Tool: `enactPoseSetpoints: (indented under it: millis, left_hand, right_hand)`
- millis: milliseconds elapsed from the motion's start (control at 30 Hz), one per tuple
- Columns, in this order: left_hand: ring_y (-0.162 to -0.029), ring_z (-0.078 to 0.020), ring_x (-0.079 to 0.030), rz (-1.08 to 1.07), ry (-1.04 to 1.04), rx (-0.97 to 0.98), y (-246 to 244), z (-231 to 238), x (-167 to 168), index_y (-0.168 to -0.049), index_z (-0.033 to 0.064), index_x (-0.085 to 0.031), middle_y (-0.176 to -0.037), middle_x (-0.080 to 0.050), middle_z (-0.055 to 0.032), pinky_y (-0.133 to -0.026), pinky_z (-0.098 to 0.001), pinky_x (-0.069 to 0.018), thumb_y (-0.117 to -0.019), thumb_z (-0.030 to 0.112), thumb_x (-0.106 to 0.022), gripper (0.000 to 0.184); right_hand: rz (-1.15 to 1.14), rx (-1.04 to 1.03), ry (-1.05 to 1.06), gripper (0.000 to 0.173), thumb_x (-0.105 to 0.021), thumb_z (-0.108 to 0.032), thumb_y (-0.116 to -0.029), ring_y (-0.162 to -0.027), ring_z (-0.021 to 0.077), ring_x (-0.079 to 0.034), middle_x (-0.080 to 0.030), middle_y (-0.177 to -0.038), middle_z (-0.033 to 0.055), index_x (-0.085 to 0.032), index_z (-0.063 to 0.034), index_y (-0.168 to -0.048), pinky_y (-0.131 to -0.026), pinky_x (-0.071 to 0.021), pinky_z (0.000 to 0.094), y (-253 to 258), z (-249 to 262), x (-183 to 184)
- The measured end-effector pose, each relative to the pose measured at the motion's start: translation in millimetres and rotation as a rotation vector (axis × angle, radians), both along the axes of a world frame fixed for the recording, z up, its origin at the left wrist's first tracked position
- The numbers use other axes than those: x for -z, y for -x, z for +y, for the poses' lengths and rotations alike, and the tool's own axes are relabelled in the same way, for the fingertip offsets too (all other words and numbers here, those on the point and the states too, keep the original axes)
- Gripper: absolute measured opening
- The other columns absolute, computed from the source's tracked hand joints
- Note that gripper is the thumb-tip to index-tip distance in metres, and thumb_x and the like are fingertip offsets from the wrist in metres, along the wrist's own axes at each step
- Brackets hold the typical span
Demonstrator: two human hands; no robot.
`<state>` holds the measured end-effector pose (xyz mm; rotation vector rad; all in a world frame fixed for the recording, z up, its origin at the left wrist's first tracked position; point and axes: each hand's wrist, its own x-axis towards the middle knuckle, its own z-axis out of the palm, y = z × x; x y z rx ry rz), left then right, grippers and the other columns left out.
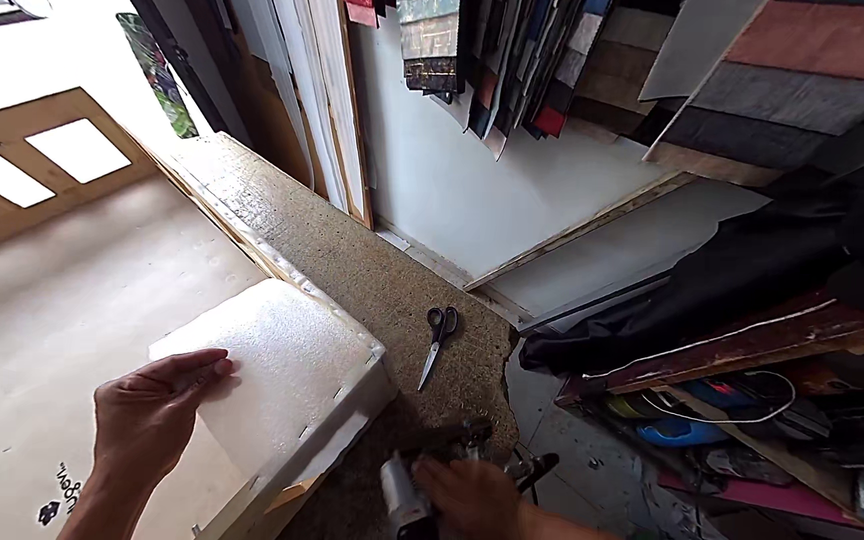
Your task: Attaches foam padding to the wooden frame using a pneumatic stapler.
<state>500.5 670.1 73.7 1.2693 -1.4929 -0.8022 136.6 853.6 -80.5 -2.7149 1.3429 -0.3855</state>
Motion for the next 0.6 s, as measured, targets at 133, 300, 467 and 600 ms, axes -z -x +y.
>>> enactPoseSetpoints:
  millis: [133, 300, 467, 600]
  left_hand:
    - [-0.074, -0.0085, -0.074, -0.033, -0.009, -0.010, 0.8, 0.9, 0.5, -0.101, 0.0032, -0.077, -0.085, -0.078, -0.0025, -0.068, -0.0239, -0.0631, -0.0839, 0.006, -0.074, 0.017]
    - [-0.076, -0.0060, -0.074, -0.049, -0.004, -0.021, 0.3, 2.1, 3.6, -0.100, 0.0037, -0.077, -0.086, -0.078, -0.0006, -0.070, -0.0218, -0.0623, -0.0836, 0.006, -0.075, 0.016]
    - [-0.077, -0.0057, -0.074, -0.064, -0.003, -0.033, 0.1, 1.7, 3.7, -0.100, 0.0038, -0.077, -0.086, -0.078, -0.0003, -0.070, -0.0206, -0.0619, -0.0835, 0.007, -0.075, 0.017]
    - [-0.076, -0.0056, -0.073, -0.087, 0.000, -0.026, -1.4, 0.6, 6.0, -0.099, 0.0048, -0.077, -0.087, -0.078, 0.0001, -0.069, -0.0202, -0.0615, -0.0841, 0.010, -0.076, 0.016]
  right_hand:
    - [-0.135, -0.077, 0.301, 0.037, -0.060, -0.016, -0.0984, -0.068, 0.0167, -0.070, -0.072, -0.126, 0.0087, -0.061, -0.0105, -0.135, -0.059, -0.0573, 0.0298, 50.6, -46.1, -10.2]
    - [-0.177, -0.086, 0.360, 0.035, -0.060, -0.015, -0.0988, -0.065, 0.0163, -0.066, -0.073, -0.120, 0.0090, -0.062, -0.0108, -0.133, -0.057, -0.0544, 0.0293, 39.6, -69.6, -18.1]
    - [-0.156, -0.084, 0.310, 0.039, -0.061, -0.019, -0.0965, -0.067, 0.0154, -0.066, -0.072, -0.121, 0.0078, -0.061, -0.0105, -0.134, -0.058, -0.0549, 0.0285, 50.9, -63.3, -6.5]
    - [-0.067, -0.102, 0.311, 0.035, -0.059, -0.016, -0.0981, -0.061, 0.0154, -0.062, -0.071, -0.121, 0.0073, -0.063, -0.0107, -0.132, -0.053, -0.0526, 0.0290, 46.8, -71.6, 20.6]
